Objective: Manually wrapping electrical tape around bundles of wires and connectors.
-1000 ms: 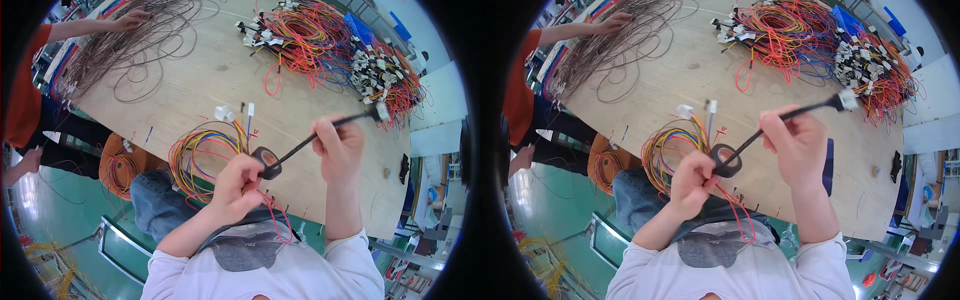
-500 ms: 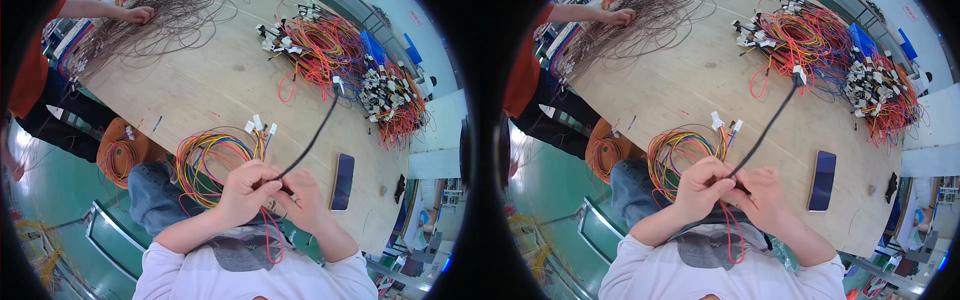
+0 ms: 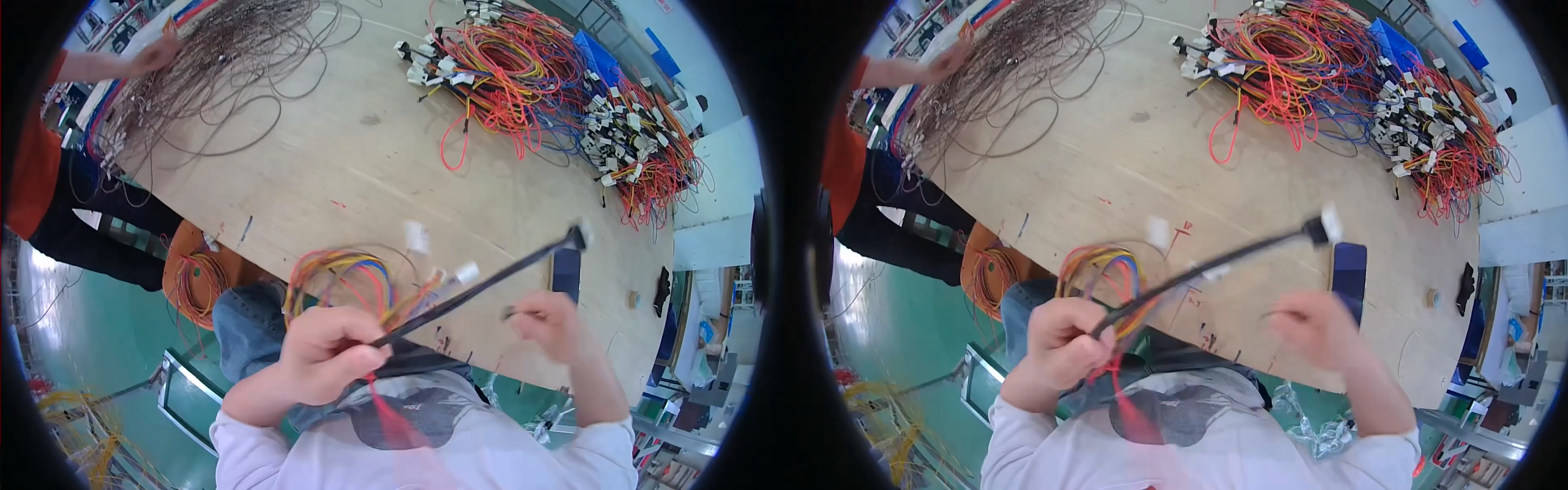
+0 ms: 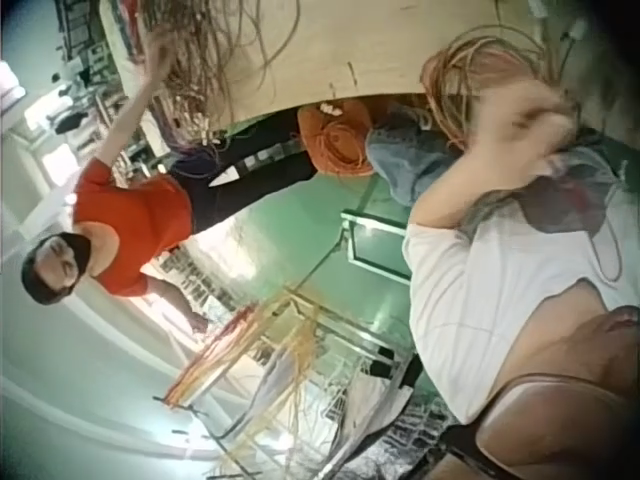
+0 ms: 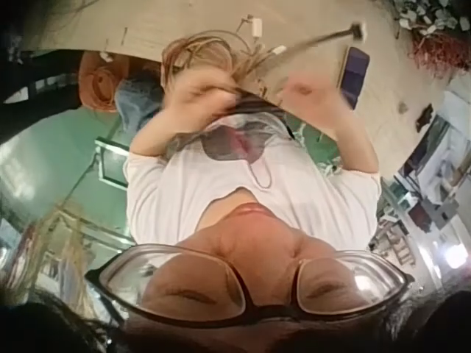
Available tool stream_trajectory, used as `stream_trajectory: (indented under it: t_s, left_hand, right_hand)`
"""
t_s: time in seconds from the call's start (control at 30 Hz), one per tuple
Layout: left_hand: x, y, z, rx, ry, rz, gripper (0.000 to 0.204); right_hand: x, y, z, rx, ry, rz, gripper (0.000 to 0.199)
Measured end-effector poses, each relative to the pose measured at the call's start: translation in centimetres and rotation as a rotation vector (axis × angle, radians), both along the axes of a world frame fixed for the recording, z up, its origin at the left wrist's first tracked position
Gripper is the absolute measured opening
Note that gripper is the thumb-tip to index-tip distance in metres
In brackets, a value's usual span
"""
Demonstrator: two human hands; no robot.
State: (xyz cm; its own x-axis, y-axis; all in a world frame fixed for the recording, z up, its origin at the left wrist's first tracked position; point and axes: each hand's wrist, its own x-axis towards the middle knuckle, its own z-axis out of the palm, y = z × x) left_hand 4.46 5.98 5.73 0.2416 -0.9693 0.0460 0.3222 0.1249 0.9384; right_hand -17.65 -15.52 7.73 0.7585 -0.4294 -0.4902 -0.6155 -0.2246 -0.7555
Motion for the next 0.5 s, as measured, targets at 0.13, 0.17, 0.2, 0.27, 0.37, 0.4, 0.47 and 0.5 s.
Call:
stream_trajectory:
  t_s: [0.13,0.17,0.2,0.27,0.37,0.4,0.47,0.5]
  left_hand:
    - [-2.7,-4.9,-2.1,-0.096,-0.758,-0.004,0.015]
    - [-2.7,-5.9,-3.5,-0.098,-0.872,0.088,0.02]
    - [-2.8,-5.9,-4.1,-0.086,-1.047,0.043,0.027]
    - [-3.0,-6.1,-5.2,-0.128,-1.193,0.07,0.029]
    - [-3.7,-5.8,-5.5,-0.139,-1.409,0.125,0.032]
    - [-3.9,-5.9,-5.4,-0.124,-1.474,0.152,0.033]
    - [-4.0,-6.6,-5.4,-0.094,-1.52,0.113,0.036]
    - [-3.9,-6.9,-5.4,-0.069,-1.557,0.069,0.038]
  right_hand:
    - [-1.0,1.9,2.2,0.358,-0.316,0.211,0.006]
    - [0.3,1.7,2.0,0.454,-0.325,0.354,0.007]
    - [0.2,1.6,1.7,0.436,-0.302,0.398,0.004]
    - [-0.4,1.5,1.3,0.427,-0.315,0.312,0.004]
    - [-0.3,1.7,1.2,0.434,-0.361,0.13,0.005]
    - [0.1,2.0,1.3,0.436,-0.392,0.023,0.007]
    - [2.6,2.0,1.4,0.155,-0.418,0.008,0.013]
    - [4.7,2.2,1.5,-0.012,-0.427,-0.004,0.015]
